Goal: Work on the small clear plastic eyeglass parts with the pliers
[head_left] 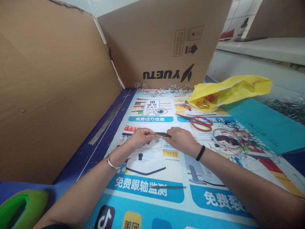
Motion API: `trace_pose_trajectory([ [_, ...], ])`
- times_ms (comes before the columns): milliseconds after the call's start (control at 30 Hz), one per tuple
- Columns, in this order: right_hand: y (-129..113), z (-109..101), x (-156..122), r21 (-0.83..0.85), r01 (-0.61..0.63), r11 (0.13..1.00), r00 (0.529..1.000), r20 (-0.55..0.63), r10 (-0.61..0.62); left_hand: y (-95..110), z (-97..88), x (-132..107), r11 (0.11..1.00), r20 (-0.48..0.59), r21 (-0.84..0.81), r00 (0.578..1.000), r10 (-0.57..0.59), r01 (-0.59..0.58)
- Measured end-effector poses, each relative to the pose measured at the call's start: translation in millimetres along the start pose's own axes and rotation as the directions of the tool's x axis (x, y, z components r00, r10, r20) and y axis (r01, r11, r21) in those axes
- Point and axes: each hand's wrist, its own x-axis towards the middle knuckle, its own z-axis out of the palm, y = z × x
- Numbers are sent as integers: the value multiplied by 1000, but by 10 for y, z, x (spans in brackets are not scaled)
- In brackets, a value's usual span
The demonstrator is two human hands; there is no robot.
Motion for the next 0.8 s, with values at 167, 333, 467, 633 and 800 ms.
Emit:
trace_pose_trajectory([
  [167, 31, -30, 7, -25, 95, 995, 995, 10, -95, -35, -1, 22, 999, -8, 42, 1000, 9, -9],
  [333, 22, -55, -13, -106, 115, 988, 992, -46, -121, -64, -2, 31, 990, -32, 123, 997, 68, -64],
  [467, 21, -84, -23, -148, 124, 981, 990, -50, -133, -77, -4, 39, 980, -32, 169, 993, 115, -108],
  [633, 39, -84, -19, -175, 170, 970, 978, -89, -187, -70, -9, 41, 971, -6, 204, 992, 129, -125],
  [800, 43, -94, -15, -186, 190, 964, 975, -81, -207, -29, -13, 21, 957, 8, 255, 990, 142, -139],
])
